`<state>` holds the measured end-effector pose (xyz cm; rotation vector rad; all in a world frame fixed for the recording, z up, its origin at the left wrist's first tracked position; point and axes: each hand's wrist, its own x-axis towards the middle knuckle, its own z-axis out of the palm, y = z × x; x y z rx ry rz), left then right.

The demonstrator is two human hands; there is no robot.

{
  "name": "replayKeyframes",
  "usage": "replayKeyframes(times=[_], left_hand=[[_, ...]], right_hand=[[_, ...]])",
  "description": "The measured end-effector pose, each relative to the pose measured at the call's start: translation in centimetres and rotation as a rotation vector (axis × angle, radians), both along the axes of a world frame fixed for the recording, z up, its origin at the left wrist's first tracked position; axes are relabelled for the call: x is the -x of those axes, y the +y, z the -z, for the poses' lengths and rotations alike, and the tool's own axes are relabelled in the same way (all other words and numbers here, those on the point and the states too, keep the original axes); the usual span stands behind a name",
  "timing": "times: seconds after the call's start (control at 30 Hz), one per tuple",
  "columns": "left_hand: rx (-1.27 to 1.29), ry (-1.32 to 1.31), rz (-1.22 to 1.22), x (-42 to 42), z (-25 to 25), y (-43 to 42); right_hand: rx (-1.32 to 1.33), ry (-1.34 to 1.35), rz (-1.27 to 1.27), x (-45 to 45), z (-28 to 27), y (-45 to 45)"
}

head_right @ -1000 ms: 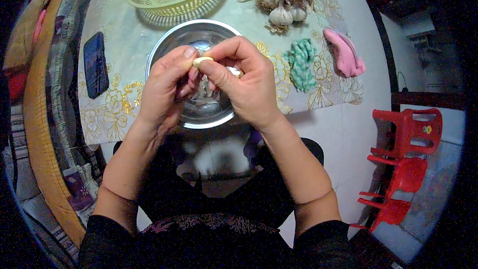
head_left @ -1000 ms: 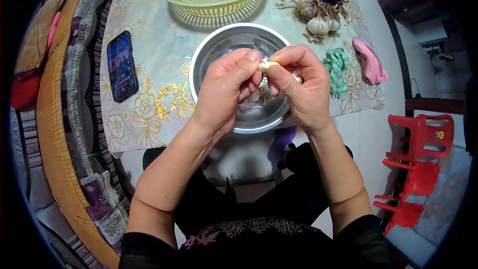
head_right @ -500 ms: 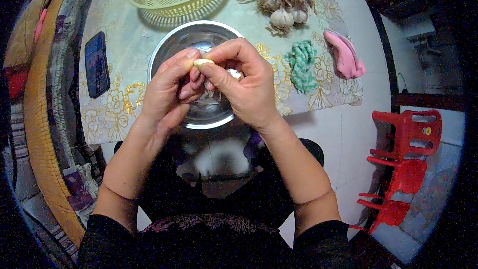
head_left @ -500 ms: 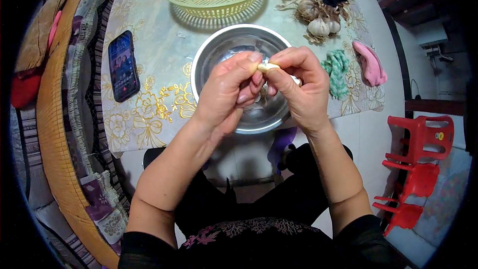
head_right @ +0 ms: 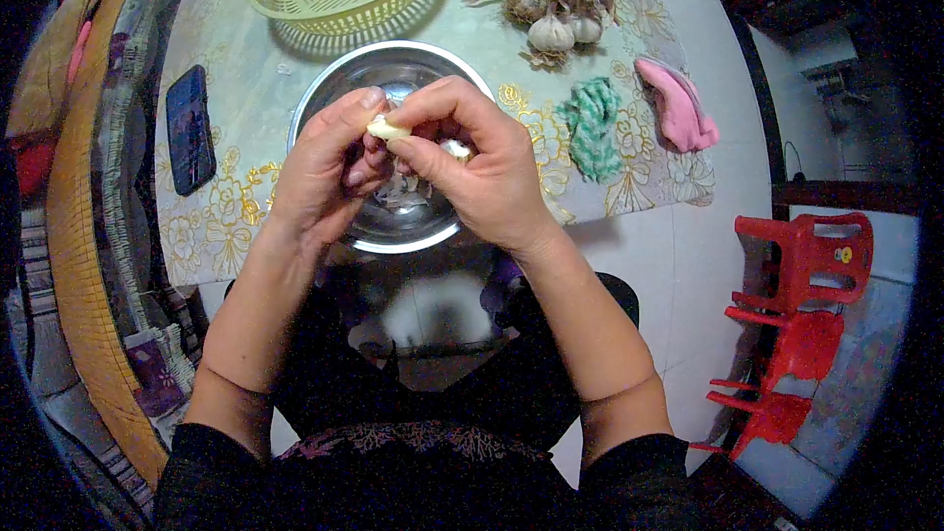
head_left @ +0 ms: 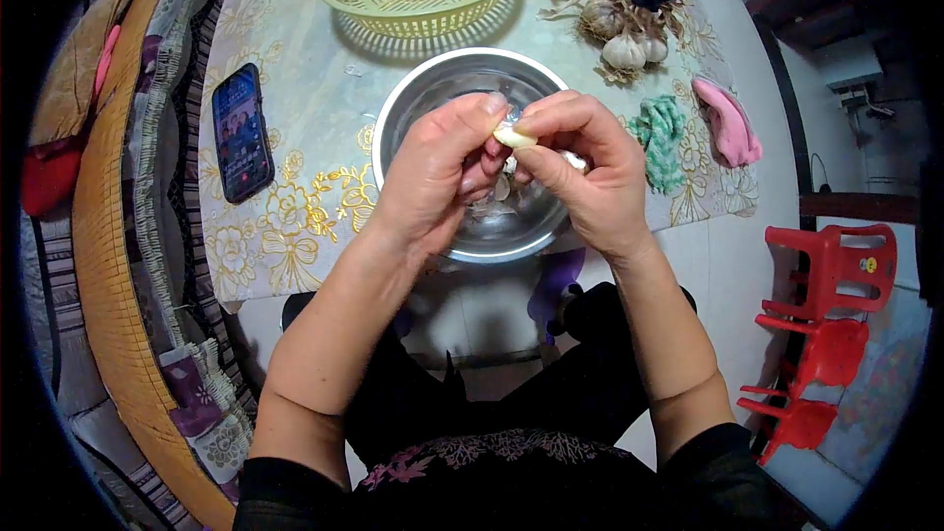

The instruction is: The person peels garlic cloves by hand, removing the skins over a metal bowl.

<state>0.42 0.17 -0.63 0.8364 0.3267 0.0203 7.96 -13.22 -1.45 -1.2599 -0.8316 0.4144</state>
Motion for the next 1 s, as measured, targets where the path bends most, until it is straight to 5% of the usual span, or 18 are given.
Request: replayKeyframes(times=[0.27,0.47,0.67,1.0], left_hand=[[0.000,-0.012,-0.026,0.2,0.5,0.9],[-0.429,0.009,-0.259,-0.4,0.1,-0.2],[-0.713,-0.164,-0.185,-0.3,0.6,0.0],[-0.956,-0.112,-0.323,0.0,0.5,-0.7]], right_hand=[[0.149,0.003,0.153,-0.3,-0.6,-0.5],[0.189,-0.111,0.222,-0.7,-0.7,-0.5],[0.201,-0.352,0.255,-0.6,-1.0,-0.5],[0.261,-0.226,0.316,0.0,-0.5,-0.2]])
